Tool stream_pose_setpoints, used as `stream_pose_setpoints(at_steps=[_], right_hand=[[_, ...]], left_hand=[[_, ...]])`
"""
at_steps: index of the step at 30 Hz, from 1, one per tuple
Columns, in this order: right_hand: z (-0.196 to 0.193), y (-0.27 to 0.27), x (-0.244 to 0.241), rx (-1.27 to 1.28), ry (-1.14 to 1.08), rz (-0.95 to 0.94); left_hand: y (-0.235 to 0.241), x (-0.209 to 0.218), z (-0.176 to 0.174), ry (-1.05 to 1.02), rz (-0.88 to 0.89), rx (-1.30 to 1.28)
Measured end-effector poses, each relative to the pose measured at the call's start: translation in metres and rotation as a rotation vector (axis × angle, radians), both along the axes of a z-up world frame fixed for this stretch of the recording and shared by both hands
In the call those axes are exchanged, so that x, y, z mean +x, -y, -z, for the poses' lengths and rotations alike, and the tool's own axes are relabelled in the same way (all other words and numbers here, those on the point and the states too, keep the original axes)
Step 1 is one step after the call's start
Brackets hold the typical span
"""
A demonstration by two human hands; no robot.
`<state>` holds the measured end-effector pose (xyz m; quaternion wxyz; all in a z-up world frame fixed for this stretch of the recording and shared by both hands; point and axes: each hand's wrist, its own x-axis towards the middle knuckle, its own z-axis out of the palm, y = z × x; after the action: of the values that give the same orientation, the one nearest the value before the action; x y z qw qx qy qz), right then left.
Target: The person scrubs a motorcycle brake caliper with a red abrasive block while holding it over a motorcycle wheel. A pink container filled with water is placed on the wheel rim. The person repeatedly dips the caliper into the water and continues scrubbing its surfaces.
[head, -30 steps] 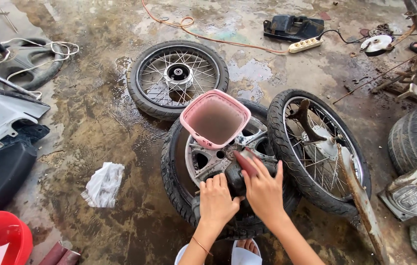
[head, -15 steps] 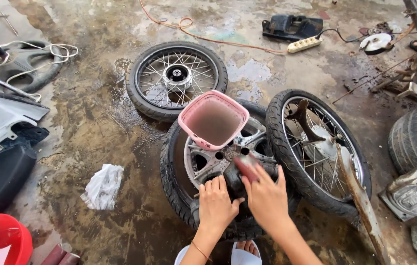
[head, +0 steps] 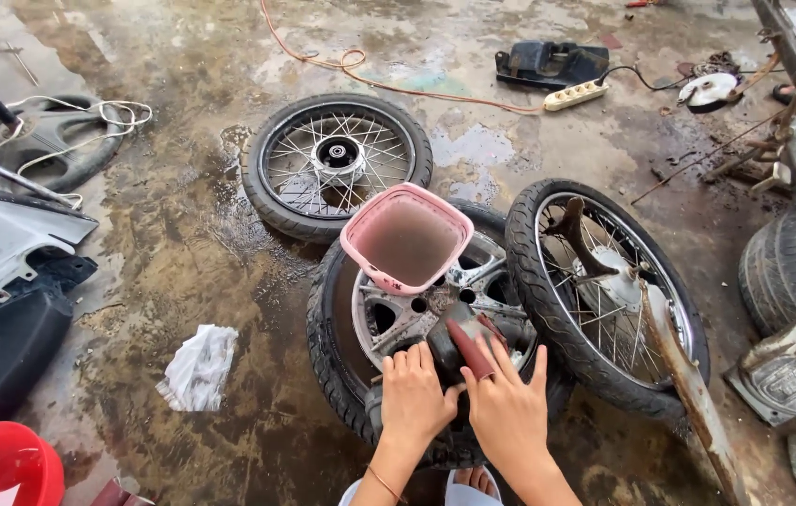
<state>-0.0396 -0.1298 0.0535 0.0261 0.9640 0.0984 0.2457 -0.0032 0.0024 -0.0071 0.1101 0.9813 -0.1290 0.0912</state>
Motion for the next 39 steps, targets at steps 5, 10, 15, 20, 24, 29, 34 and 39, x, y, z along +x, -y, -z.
stream_pose_setpoints(at_steps=[5, 10, 15, 20, 24, 29, 34, 39], right_hand=[[0.012, -0.005, 0.057, 0.144, -0.189, 0.015], [-0.010, -0.003, 0.050, 0.233, -0.525, 0.033], [-0.002, -0.002, -0.003, 0.058, -0.055, 0.006], [0.009, -0.007, 0.055, 0.064, -0.167, 0.041], [-0.030, -0.016, 0.071, 0.221, -0.626, 0.110], [0.002, -0.005, 0.011, 0.019, -0.072, -0.046], [0.008, -0.011, 0.037, -0.002, -0.073, -0.037], [0.000, -0.009, 0.074, 0.140, -0.424, 0.093]], left_hand=[[0.001, -0.008, 0.004, 0.036, 0.042, 0.008], [0.001, -0.002, 0.008, 0.011, -0.008, -0.020], [0.002, 0.000, 0.006, 0.025, 0.014, -0.068], [0.005, -0.009, 0.002, 0.095, 0.031, -0.038], [0.004, -0.002, 0.008, 0.064, -0.002, 0.019], [-0.002, 0.010, 0.012, -0.013, -0.014, -0.038], [0.003, 0.000, 0.011, 0.156, -0.016, -0.042], [0.003, 0.000, 0.013, 0.095, -0.026, -0.001]])
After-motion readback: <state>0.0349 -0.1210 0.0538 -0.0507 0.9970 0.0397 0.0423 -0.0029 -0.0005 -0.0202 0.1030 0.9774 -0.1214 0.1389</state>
